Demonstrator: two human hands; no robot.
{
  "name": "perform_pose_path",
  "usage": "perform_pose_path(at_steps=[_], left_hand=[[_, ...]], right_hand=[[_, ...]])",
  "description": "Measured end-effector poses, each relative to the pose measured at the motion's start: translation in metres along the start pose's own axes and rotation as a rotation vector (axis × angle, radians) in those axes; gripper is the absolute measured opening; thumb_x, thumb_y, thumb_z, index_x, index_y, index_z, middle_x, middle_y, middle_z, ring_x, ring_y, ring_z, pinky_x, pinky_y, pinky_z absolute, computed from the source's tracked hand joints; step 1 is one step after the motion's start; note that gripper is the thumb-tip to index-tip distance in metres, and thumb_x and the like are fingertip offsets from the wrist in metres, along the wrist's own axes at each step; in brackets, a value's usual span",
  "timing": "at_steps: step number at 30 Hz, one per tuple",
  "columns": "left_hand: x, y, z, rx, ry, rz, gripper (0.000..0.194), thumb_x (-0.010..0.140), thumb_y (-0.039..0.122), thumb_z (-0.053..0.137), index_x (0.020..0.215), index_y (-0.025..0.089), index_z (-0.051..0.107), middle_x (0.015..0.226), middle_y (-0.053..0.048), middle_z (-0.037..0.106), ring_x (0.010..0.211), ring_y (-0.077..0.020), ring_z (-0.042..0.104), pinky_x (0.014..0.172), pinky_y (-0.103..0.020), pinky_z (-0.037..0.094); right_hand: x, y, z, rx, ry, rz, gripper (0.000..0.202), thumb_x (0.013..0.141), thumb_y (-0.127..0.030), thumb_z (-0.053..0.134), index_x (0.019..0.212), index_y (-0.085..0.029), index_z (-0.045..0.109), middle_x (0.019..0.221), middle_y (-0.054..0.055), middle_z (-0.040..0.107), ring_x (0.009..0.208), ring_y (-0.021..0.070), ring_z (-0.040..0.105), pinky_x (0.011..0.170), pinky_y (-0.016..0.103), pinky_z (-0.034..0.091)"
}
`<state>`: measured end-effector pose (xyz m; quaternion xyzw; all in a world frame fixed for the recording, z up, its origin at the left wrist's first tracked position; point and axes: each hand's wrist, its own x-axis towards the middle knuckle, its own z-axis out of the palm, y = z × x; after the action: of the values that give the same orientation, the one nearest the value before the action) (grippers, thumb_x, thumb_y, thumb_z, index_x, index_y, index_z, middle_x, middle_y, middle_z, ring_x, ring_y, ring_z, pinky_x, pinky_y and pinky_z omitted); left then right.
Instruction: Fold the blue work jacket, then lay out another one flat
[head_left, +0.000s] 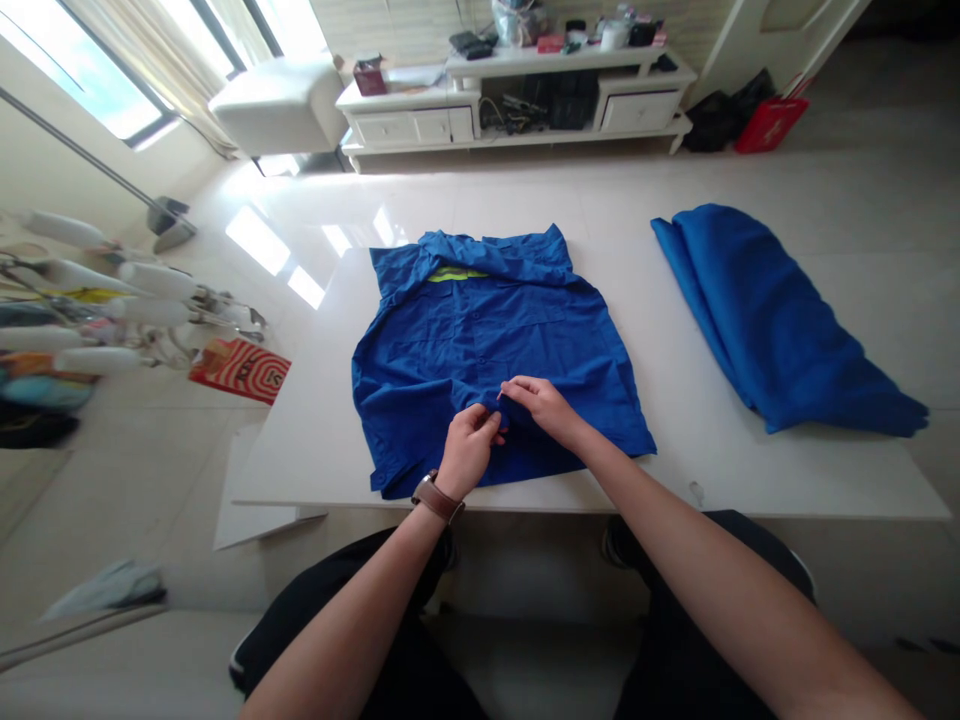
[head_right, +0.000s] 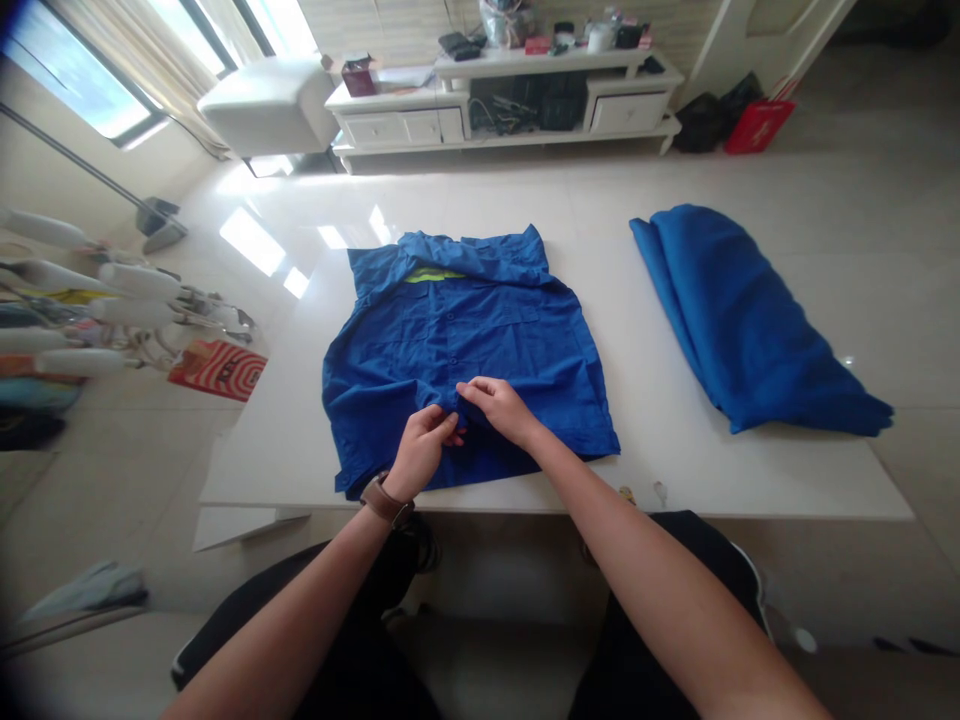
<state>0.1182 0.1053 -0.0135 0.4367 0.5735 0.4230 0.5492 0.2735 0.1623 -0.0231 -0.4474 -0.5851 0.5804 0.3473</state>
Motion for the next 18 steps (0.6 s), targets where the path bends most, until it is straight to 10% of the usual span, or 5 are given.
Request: perform_pose_path(at_steps=[18], left_hand=[[-0.008, 0.001, 0.006, 0.146, -0.173, 0.014, 0.024, 0.081, 0.035, 0.064, 0.064, 0.017, 0.064, 0.064, -0.004, 0.067, 0.062, -0.0169, 0.062, 0.061, -0.026, 0.046]], right_hand=[[0.003, 0.018, -0.002, 0.047, 0.074, 0.199, 0.027, 0.064, -0.043, 0.072, 0.066, -0.018, 0.065, 0.066, -0.002, 0.061, 0.069, 0.014, 0.052, 0.069, 0.028, 0.041]])
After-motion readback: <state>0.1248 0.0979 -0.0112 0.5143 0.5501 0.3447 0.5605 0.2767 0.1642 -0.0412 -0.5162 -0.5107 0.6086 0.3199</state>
